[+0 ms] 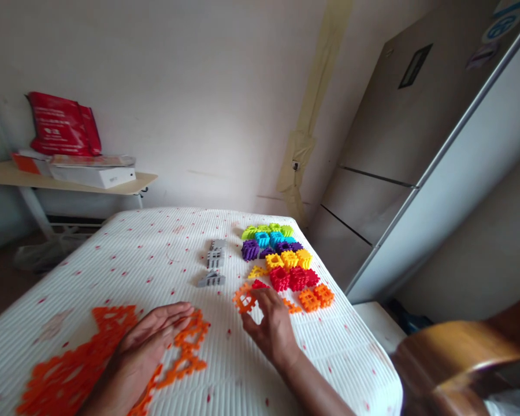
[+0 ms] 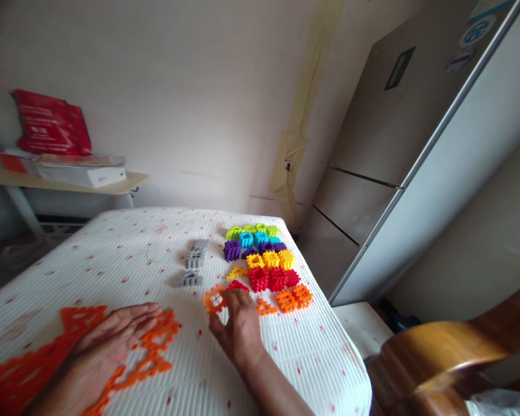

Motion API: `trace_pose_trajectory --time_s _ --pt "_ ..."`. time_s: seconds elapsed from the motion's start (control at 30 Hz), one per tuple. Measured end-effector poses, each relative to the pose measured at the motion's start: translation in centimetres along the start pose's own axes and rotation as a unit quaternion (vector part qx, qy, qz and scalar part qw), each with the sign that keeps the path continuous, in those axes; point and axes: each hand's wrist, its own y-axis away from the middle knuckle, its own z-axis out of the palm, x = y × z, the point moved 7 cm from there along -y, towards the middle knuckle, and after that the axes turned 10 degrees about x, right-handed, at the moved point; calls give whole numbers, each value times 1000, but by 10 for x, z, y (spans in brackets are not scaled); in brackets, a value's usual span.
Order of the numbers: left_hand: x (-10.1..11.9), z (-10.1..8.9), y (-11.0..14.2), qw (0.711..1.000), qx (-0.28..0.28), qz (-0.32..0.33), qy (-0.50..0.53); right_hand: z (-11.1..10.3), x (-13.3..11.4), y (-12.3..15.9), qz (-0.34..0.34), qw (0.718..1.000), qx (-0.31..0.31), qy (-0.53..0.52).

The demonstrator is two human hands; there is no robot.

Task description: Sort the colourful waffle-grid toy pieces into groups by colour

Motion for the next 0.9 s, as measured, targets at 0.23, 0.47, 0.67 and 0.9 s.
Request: trace_pose_trajectory --time_s 0.23,0.47,0.67,0.9 --pt "0 2 2 1000 9 -10 -5 -56 88 18 46 974 34 218" --pt "-6 -3 -2 1000 11 -27 3 -72 113 23 72 951 -7 300" --pt "-7 -6 -5 1000 3 -11 1 -65 114 22 71 938 -3 340" --pt "-11 -9 -4 1000 11 -26 8 -64 118 26 83 930 -3 358"
